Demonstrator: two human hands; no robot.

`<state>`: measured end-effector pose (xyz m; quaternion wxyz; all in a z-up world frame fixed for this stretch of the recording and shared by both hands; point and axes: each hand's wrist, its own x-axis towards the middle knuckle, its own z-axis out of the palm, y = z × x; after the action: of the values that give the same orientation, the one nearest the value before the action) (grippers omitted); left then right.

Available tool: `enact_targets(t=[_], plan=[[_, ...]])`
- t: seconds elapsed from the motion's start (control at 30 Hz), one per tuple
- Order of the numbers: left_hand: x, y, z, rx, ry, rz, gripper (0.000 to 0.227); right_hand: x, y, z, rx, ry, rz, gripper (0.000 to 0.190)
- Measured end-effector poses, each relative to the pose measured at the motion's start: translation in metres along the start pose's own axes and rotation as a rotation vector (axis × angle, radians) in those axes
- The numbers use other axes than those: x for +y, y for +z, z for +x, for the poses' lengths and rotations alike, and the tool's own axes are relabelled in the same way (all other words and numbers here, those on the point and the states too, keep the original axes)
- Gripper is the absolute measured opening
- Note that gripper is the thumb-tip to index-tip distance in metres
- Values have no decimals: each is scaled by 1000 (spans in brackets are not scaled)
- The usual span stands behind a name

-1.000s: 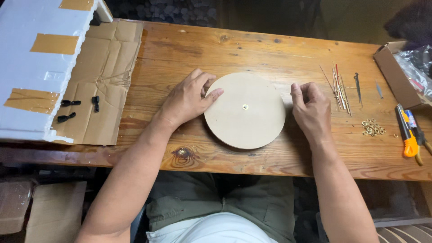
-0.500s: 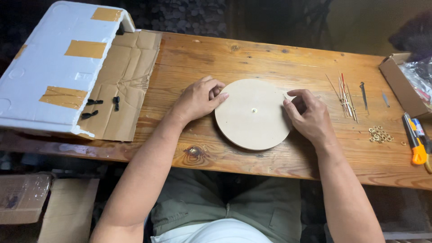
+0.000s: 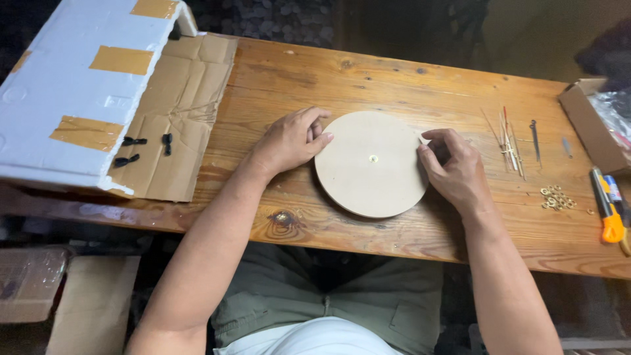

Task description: The person attaches a small black rectangular device to the center of a round wooden board. They then place a metal ring over the device, secure it using pliers, and wipe the board with a feather duster. Finally, they insert a small black component into the center of the ring.

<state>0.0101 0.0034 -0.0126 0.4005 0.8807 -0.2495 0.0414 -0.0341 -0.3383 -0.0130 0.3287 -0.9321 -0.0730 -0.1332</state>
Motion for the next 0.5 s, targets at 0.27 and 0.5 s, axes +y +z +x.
enact_targets(t=[0.27,0.5], plan=[[-1,4,5,-19,-59,55,39,2,-2,3,86,-101,35,19],[-3,6,7,-26,-58,61,33,10,-1,5,139,-90,44,10]])
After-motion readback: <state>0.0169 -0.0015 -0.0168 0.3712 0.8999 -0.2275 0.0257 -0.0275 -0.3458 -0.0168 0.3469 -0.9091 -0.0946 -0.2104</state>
